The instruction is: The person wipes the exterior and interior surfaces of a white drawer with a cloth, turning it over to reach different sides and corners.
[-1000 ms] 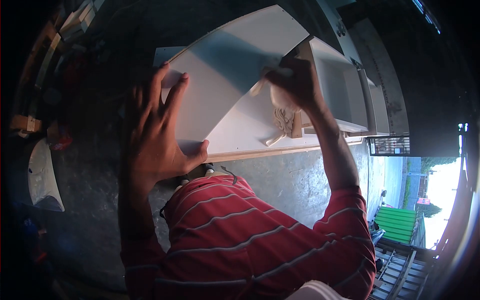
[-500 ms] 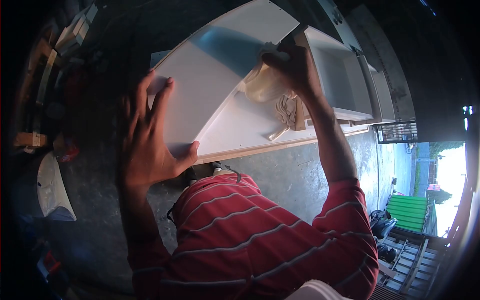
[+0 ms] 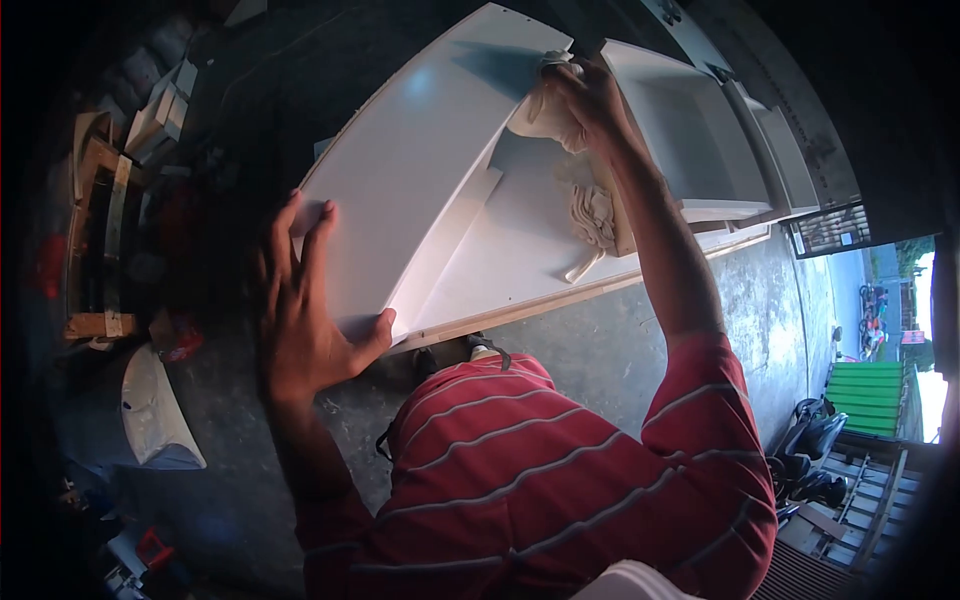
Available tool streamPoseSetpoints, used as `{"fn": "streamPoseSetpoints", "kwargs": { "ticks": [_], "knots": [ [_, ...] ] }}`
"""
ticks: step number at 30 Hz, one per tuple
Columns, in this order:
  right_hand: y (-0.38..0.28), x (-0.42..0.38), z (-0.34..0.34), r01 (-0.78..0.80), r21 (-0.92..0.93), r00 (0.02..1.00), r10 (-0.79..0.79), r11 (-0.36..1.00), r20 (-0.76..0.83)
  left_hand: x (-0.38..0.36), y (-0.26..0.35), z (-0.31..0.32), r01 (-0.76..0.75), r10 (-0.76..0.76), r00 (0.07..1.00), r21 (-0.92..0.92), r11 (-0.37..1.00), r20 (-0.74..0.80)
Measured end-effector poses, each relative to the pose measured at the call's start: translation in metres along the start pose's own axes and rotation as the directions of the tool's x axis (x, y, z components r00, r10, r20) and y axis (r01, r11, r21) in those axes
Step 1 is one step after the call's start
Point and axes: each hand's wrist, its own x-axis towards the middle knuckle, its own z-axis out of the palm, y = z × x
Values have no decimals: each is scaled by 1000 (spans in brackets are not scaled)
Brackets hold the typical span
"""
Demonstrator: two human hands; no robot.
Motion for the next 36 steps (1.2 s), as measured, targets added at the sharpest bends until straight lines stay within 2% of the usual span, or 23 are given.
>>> {"fn": "streamPoseSetpoints", "kwargs": {
  "ticks": [2,3,5,6,8,10,12,13,15,16,18,19,21,22,24,25,26,28,30,32,33,34,36],
  "knots": [
    [0,-7,4,-50,137,998,56,989,-41,2,0,0,-10,10,1000,17,1000,2],
    [-4,-11,5,-52,145,997,59,988,-41,2,0,-1,-18,18,1000,23,1000,2],
    [-16,-19,5,9,-19,998,-10,1000,-56,2,0,-2,-15,15,1000,22,1000,10],
    [-22,-23,5,8,-15,998,-9,1000,-59,3,1,-2,-10,10,1000,16,1000,11],
    [-34,-37,9,86,-195,995,-74,977,65,2,2,-3,-13,12,1000,21,1000,14],
    [-36,-52,18,228,-169,971,-212,959,108,4,1,-3,-14,14,1000,29,999,14],
    [-35,-41,10,125,-125,979,-102,984,174,4,1,-3,-24,23,1000,25,999,16],
    [-35,-40,9,121,-126,980,-99,985,171,4,1,-3,-27,26,999,22,999,18],
    [-38,-37,8,161,-156,980,-139,975,140,3,2,-3,-3,3,1000,23,1000,21],
    [-39,-48,13,235,-201,969,-213,951,124,3,2,-3,-2,2,1000,23,1000,13],
    [-40,-53,14,278,-205,953,-244,938,177,1,3,-3,8,-8,1000,19,1000,21],
    [-40,-50,12,276,-208,954,-240,939,181,0,3,-3,12,-12,1000,14,1000,23],
    [-43,-38,6,48,-138,993,-33,989,110,1,3,-1,15,-16,1000,-21,1000,-20],
    [-44,-43,7,51,-142,993,-34,989,114,1,5,-2,19,-20,1000,-24,1000,-23],
    [-43,-52,11,235,-217,960,-192,947,202,2,6,-3,50,-50,999,5,999,-6],
    [-39,-52,14,299,-191,939,-253,935,233,2,6,-4,56,-56,998,3,998,-9],
    [-39,-49,13,297,-193,939,-249,935,236,2,6,-4,52,-52,999,6,999,-10],
    [-45,-39,4,94,-184,988,-69,978,135,1,6,-4,44,-44,999,3,999,-5],
    [-50,-41,3,58,-190,986,-25,980,167,1,6,-4,50,-51,999,-10,999,-9],
    [-48,-54,11,330,-275,932,-264,903,250,1,5,-4,54,-54,999,-8,999,3],
    [-44,-52,12,339,-232,925,-278,912,261,0,5,-3,55,-55,998,-9,998,21],
    [-45,-47,8,332,-234,927,-270,914,260,0,6,-3,53,-53,998,-13,998,28],
    [-52,-35,-1,54,-218,988,-20,974,156,1,6,-5,60,-60,998,-6,998,31]
  ]
}}
